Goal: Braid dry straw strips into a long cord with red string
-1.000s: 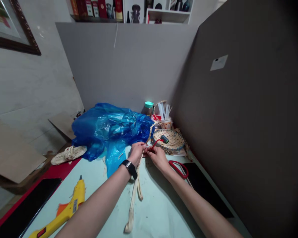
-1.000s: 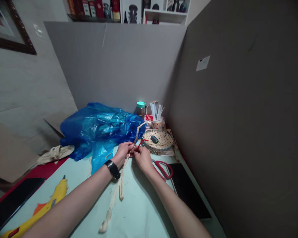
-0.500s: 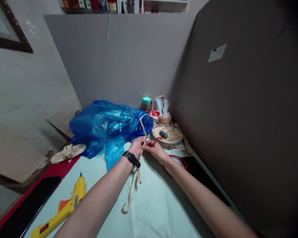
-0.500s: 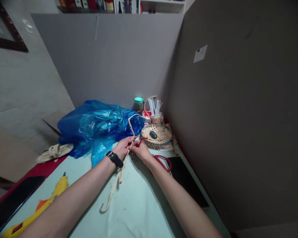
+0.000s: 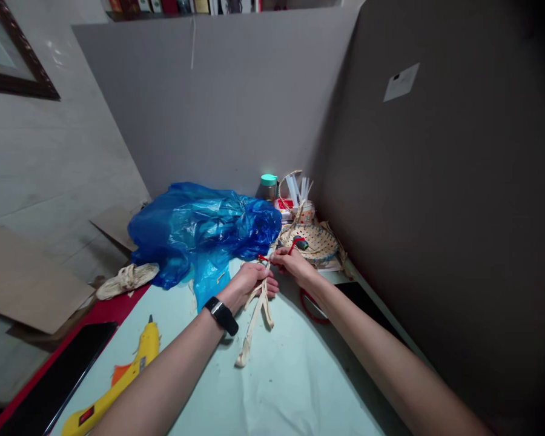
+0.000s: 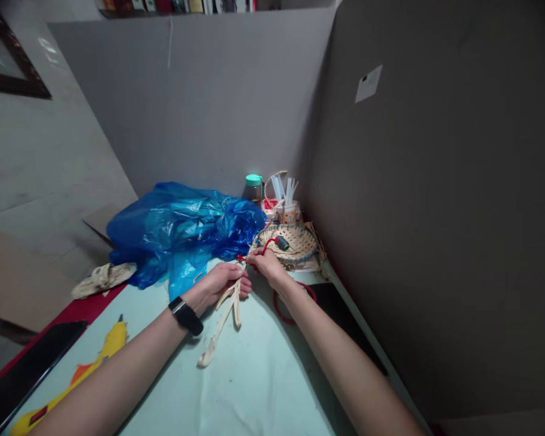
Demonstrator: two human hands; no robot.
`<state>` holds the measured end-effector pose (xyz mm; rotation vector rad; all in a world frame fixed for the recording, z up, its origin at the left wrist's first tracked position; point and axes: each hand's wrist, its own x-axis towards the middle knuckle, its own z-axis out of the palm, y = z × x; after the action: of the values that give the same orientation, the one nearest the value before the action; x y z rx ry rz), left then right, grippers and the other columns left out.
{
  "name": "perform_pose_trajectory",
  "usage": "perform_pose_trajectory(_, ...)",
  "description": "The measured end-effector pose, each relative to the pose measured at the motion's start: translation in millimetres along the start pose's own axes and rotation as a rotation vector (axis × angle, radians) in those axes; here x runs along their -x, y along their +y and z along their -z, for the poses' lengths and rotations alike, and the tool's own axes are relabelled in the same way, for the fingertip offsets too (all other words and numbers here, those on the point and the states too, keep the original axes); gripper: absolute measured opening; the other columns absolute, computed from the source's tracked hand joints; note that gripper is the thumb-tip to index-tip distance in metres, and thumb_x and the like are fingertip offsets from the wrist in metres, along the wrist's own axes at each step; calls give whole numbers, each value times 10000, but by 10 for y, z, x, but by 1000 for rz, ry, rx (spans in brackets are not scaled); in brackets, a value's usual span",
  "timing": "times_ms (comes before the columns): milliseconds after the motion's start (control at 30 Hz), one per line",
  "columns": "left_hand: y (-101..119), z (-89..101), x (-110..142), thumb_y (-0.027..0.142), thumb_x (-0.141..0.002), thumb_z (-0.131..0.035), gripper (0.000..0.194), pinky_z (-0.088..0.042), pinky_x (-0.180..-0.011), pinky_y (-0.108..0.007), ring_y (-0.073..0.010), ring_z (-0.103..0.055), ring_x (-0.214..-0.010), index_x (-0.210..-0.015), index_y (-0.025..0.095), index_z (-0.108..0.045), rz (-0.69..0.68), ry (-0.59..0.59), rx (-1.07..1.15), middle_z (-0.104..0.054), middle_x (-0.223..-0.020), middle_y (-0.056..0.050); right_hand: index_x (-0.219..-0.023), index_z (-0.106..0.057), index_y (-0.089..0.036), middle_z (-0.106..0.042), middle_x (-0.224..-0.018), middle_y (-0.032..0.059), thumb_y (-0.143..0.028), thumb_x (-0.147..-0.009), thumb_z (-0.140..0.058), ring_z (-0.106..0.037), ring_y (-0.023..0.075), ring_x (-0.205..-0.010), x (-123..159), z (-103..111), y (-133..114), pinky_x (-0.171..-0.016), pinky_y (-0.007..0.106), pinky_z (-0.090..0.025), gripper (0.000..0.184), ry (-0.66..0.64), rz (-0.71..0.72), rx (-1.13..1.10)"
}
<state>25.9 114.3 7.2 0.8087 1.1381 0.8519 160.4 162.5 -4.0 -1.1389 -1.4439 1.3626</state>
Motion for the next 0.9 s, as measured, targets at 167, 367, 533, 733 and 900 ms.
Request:
perform_pose_trajectory(167, -6, -35, -70, 69, -846, -444, 162, -529, -492, -277, -160, -624, -465, -733, 81, -559, -53, 46, 36, -630, -565, -93, -651, -499, -167, -492, -550, -34, -301, -675, -554, -428, 86, -482, -1, 14, 67, -491, 206, -366, 147, 38, 27, -27)
perform_pose_trajectory(367, -87, -42, -261, 79, -825, -498, 93, -510, -513, -273, -137, -597, -461, -748, 129, -514, -153, 148, 48, -606, -551, -36, -748, -478, -177, -572, -633, -1, -183, -676, -468, -527, 111, -532, 83, 16, 148, -551, 230, -441, 73, 37, 37, 47)
perform_pose_trajectory(533, -169, -26, -423, 151, -738, -621, 107, -454, -510, -243, -123, -556, -467, -758, 173, -519, -243, 281, -4, -553, -516, 39, -677, -501, -181, -579, -589, -2, -89, -630, -420, -523, 128, -526, 154, -51, 23, -544, 229, -402, 131, -7, 87, 264)
perform_pose_trajectory(733, -207, 12, -472, 140, -665, -620, 115, -382, -511, -195, -101, -519, -494, -723, 194, -537, -344, 398, -68, -539, -518, 66, -560, -501, -179, -558, -554, -3, -51, -613, -439, -518, 145, -607, 224, -133, -182, -601, 231, -339, 151, -35, 160, 544)
perform_pose_trajectory(900, -204, -17, -417, 114, -656, -558, 120, -363, -485, -196, -110, -504, -461, -742, 196, -548, -400, 395, -85, -519, -465, 66, -588, -527, -181, -577, -582, -4, -67, -632, -451, -539, 148, -624, 250, -115, -178, -593, 221, -335, 144, -99, 165, 662)
